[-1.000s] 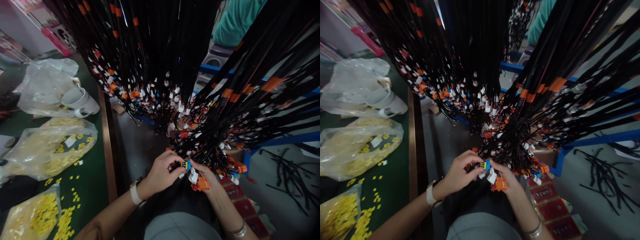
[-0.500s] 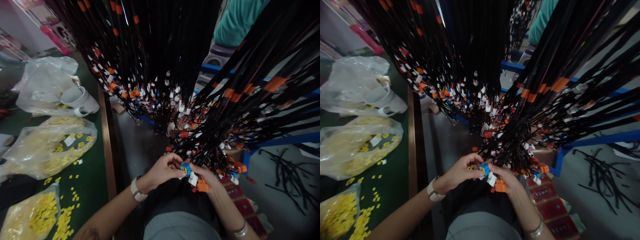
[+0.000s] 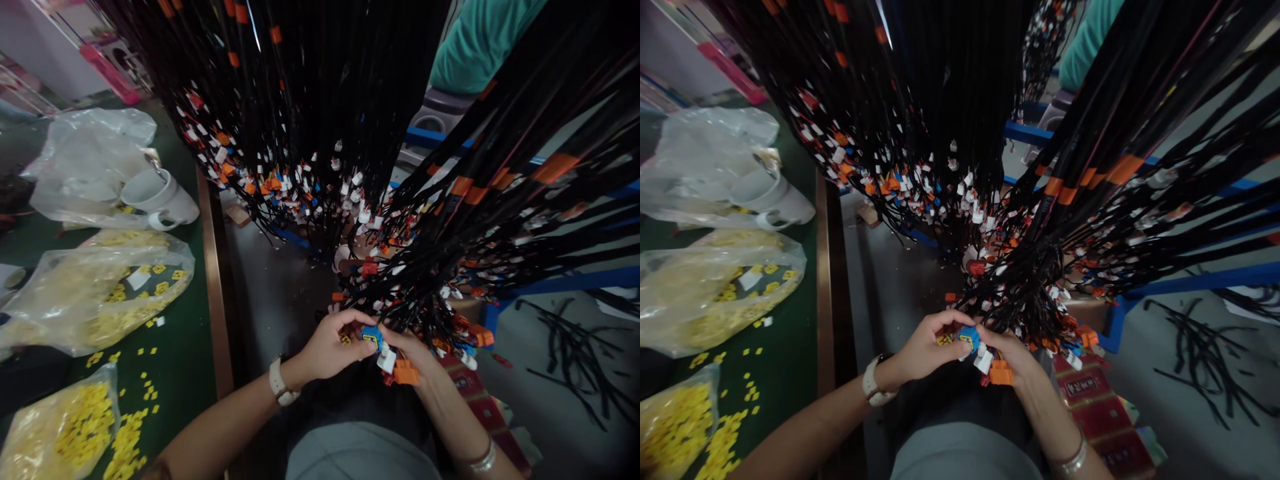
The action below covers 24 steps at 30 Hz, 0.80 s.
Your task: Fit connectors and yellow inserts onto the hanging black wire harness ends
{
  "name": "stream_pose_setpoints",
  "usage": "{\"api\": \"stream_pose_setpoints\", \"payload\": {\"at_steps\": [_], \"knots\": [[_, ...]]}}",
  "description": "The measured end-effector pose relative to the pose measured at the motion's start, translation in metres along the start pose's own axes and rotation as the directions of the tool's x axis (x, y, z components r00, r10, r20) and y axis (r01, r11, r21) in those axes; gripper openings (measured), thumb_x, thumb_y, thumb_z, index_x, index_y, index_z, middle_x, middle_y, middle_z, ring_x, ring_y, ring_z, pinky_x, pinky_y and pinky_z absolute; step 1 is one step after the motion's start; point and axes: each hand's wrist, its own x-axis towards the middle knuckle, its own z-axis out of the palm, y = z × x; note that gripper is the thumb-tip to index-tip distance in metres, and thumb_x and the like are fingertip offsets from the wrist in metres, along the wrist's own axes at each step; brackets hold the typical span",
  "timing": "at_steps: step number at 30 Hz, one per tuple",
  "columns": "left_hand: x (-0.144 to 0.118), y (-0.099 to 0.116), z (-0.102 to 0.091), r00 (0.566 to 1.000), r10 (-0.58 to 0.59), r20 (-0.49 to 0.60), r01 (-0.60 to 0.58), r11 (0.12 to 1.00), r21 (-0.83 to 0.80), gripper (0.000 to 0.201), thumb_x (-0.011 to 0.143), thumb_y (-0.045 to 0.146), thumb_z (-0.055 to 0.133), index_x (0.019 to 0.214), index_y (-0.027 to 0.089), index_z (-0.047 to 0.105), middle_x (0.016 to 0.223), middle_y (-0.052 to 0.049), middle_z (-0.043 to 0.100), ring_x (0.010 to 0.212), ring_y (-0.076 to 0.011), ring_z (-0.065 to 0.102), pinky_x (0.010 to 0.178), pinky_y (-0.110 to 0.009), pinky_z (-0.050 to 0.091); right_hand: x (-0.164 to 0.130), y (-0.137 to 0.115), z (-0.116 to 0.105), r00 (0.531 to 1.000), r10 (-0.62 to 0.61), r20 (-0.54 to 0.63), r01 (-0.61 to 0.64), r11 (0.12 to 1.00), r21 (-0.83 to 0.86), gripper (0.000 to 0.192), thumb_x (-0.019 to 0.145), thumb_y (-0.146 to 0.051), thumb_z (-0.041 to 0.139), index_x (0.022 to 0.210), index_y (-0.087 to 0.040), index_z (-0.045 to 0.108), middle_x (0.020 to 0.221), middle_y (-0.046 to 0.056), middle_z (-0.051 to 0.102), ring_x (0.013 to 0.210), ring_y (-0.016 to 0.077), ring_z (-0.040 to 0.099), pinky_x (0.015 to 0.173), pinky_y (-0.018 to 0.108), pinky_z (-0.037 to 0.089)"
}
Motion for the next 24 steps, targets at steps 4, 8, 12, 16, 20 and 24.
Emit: {"api": "stream_pose_setpoints", "payload": {"at_steps": [4, 8, 12, 16, 20, 24], "knots": [[-0.0009, 0.0006, 0.0018, 0.998, 0.051, -0.023, -0.049, 0.995, 0.088, 0.026, 0.072, 0.023, 0.065, 0.095, 0.012, 0.058, 0.082, -0.003, 0.056, 0.071, -0.0113, 0.048, 0.066, -0.023, 0.041, -0.0009, -0.0019, 0.0059, 1.000, 0.002, -0.002, -0.002, 1.000, 0.028, 0.028, 0.052, -0.030, 0.084, 0.071, -0.015, 0.071, 0.060, 0.002, 0.069, 0.046, 0.0133, 0.062, 0.046, 0.021, 0.053], [-0.0003, -0.0010, 0.0049, 0.998, 0.053, -0.035, -0.049, 0.993, 0.106, 0.020, 0.071, 0.019, 0.063, 0.089, 0.014, 0.055, 0.077, 0.000, 0.052, 0.067, -0.0100, 0.045, 0.063, -0.022, 0.039, -0.0015, -0.0024, 0.0099, 0.999, -0.040, 0.010, 0.040, 0.999, 0.032, 0.027, 0.053, -0.030, 0.084, 0.073, -0.016, 0.071, 0.063, 0.002, 0.070, 0.050, 0.0137, 0.064, 0.047, 0.020, 0.053], [0.0013, -0.0027, 0.0046, 0.996, 0.063, -0.056, -0.057, 0.992, 0.115, 0.021, 0.072, 0.022, 0.064, 0.089, 0.013, 0.056, 0.076, -0.001, 0.053, 0.066, -0.0098, 0.045, 0.063, -0.022, 0.038, 0.0004, -0.0007, 0.0056, 1.000, -0.004, 0.009, 0.004, 1.000, 0.021, 0.028, 0.054, -0.032, 0.083, 0.074, -0.016, 0.071, 0.061, 0.002, 0.069, 0.045, 0.0120, 0.061, 0.042, 0.019, 0.050], [0.0020, -0.0028, 0.0001, 0.999, -0.010, 0.036, 0.012, 0.998, -0.061, 0.034, 0.070, 0.031, 0.069, 0.096, 0.012, 0.060, 0.080, -0.003, 0.057, 0.067, -0.0101, 0.049, 0.064, -0.023, 0.040, 0.0025, 0.0016, 0.0004, 0.999, 0.024, 0.041, -0.027, 0.997, 0.077, 0.029, 0.052, -0.031, 0.084, 0.070, -0.014, 0.070, 0.059, 0.003, 0.069, 0.046, 0.0133, 0.062, 0.046, 0.020, 0.053], [0.0016, -0.0019, -0.0015, 0.995, -0.080, 0.062, 0.089, 0.983, -0.158, 0.037, 0.073, 0.035, 0.067, 0.101, 0.012, 0.062, 0.071, -0.001, 0.056, 0.057, -0.0070, 0.046, 0.058, -0.022, 0.037, 0.0008, 0.0006, 0.0023, 0.998, 0.025, 0.065, -0.033, 0.992, 0.123, 0.025, 0.053, -0.029, 0.083, 0.064, -0.012, 0.068, 0.053, 0.003, 0.067, 0.042, 0.0124, 0.060, 0.041, 0.018, 0.050], [0.0019, 0.0004, 0.0011, 0.995, -0.095, 0.023, 0.097, 0.983, -0.155, 0.031, 0.072, 0.031, 0.067, 0.096, 0.012, 0.062, 0.069, -0.001, 0.057, 0.055, -0.0065, 0.046, 0.055, -0.021, 0.036, -0.0027, -0.0031, 0.0074, 0.998, 0.028, 0.064, -0.034, 0.995, 0.090, 0.024, 0.054, -0.028, 0.083, 0.064, -0.011, 0.068, 0.049, 0.004, 0.065, 0.038, 0.0127, 0.059, 0.040, 0.019, 0.050]]}}
